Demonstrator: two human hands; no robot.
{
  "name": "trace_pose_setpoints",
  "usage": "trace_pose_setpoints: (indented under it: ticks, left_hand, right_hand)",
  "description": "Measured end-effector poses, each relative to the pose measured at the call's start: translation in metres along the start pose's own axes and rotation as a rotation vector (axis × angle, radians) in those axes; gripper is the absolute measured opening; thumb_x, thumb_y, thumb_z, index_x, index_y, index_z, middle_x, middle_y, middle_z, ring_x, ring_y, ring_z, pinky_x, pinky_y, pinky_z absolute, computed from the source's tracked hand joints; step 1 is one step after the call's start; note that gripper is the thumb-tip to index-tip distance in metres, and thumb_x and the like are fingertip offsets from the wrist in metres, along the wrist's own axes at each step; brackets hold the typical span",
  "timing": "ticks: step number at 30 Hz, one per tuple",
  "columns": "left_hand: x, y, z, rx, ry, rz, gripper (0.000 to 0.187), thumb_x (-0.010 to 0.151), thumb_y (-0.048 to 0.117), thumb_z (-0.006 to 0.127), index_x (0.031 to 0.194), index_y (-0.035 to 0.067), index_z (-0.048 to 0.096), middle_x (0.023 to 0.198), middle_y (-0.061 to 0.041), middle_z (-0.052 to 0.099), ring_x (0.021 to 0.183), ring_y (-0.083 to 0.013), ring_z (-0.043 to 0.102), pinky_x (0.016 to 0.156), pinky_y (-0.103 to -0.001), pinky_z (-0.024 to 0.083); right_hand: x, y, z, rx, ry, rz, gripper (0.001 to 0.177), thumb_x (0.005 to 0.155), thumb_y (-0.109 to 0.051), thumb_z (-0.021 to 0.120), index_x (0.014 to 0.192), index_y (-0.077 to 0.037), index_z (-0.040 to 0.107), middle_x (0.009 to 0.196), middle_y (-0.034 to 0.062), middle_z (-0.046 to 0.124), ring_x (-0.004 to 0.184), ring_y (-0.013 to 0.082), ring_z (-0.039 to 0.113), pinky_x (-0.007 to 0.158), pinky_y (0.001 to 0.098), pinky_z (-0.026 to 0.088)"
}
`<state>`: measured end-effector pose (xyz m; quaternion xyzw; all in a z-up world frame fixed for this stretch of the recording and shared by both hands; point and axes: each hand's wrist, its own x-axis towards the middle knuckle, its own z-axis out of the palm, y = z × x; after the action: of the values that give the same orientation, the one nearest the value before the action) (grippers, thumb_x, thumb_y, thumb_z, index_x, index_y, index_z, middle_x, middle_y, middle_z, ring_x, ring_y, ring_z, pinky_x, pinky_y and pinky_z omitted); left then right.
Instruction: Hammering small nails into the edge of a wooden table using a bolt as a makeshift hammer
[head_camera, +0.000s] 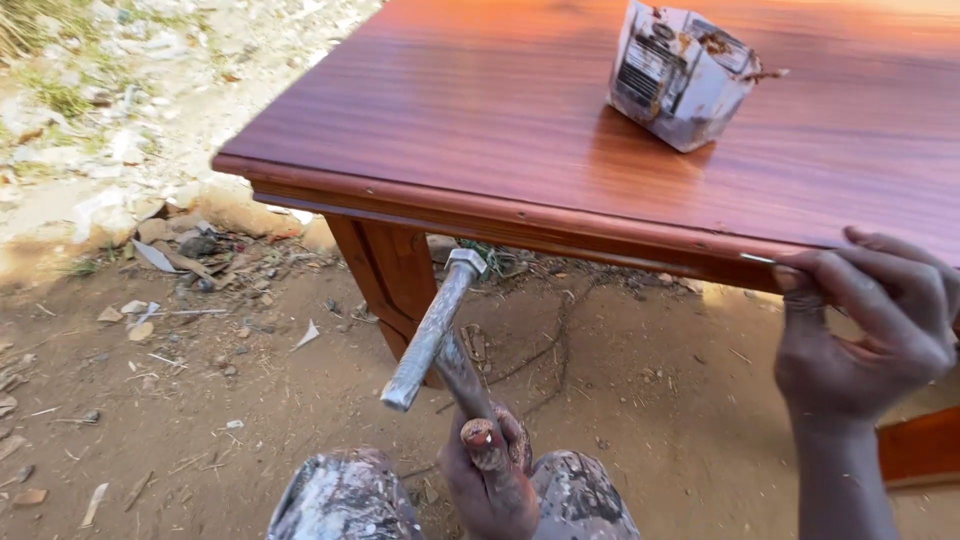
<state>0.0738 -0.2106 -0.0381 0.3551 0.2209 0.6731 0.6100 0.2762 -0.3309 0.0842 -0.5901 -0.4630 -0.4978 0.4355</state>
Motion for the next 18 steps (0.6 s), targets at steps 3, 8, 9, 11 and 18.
trace_pose_setpoints:
  ticks: [3, 8, 9, 11, 18]
  left_hand:
    - [-0.015, 0.000, 0.007, 0.028, -0.217, -0.064, 0.056, 0.097, 0.059, 0.052, 0.070, 0.012, 0.039, 0.057, -0.004, 0.035, 0.044, -0.0103, 0.027, 0.035, -0.028, 0.018]
    - [-0.041, 0.001, 0.021, 0.359, -0.389, 0.124, 0.059, 0.103, 0.055, 0.040, 0.078, 0.007, 0.062, 0.058, -0.002, 0.055, 0.047, -0.0134, 0.049, 0.042, -0.031, 0.037]
    - [-0.041, 0.005, 0.023, 0.359, -0.392, 0.123, 0.059, 0.103, 0.055, 0.040, 0.078, 0.007, 0.062, 0.058, -0.002, 0.055, 0.047, -0.0134, 0.049, 0.042, -0.031, 0.037]
    - [-0.042, 0.011, 0.027, 0.494, -0.512, 0.120, 0.059, 0.102, 0.060, 0.032, 0.073, 0.014, 0.056, 0.059, 0.001, 0.057, 0.042, -0.0124, 0.048, 0.041, -0.033, 0.036]
    - [-0.048, -0.002, 0.028, 0.465, -0.520, 0.082, 0.057, 0.102, 0.058, 0.037, 0.077, 0.013, 0.059, 0.055, 0.001, 0.053, 0.041, -0.0100, 0.045, 0.038, -0.032, 0.033]
  right_hand:
    - [-0.003, 0.019, -0.021, 0.015, -0.018, -0.021, 0.009, 0.116, 0.013, 0.085, 0.113, 0.014, 0.077, 0.115, 0.0267, 0.069, 0.127, 0.0533, 0.065, 0.117, 0.0590, 0.054]
    - [0.015, 0.006, -0.016, 0.084, -0.072, -0.059, 0.006, 0.107, 0.002, 0.078, 0.104, 0.007, 0.078, 0.112, 0.0241, 0.075, 0.119, 0.0431, 0.066, 0.112, 0.0502, 0.052]
    - [0.017, 0.004, -0.011, 0.082, -0.072, -0.057, 0.006, 0.107, 0.002, 0.078, 0.104, 0.007, 0.078, 0.112, 0.0241, 0.075, 0.119, 0.0431, 0.066, 0.112, 0.0502, 0.052]
    - [0.020, 0.000, -0.001, 0.086, -0.056, -0.080, 0.003, 0.105, 0.000, 0.079, 0.102, 0.002, 0.079, 0.109, 0.0179, 0.076, 0.110, 0.0373, 0.070, 0.106, 0.0478, 0.049]
    - [0.023, -0.001, 0.011, 0.056, -0.054, -0.104, 0.006, 0.105, -0.004, 0.079, 0.099, -0.002, 0.080, 0.108, 0.0143, 0.077, 0.108, 0.0359, 0.072, 0.105, 0.0475, 0.044]
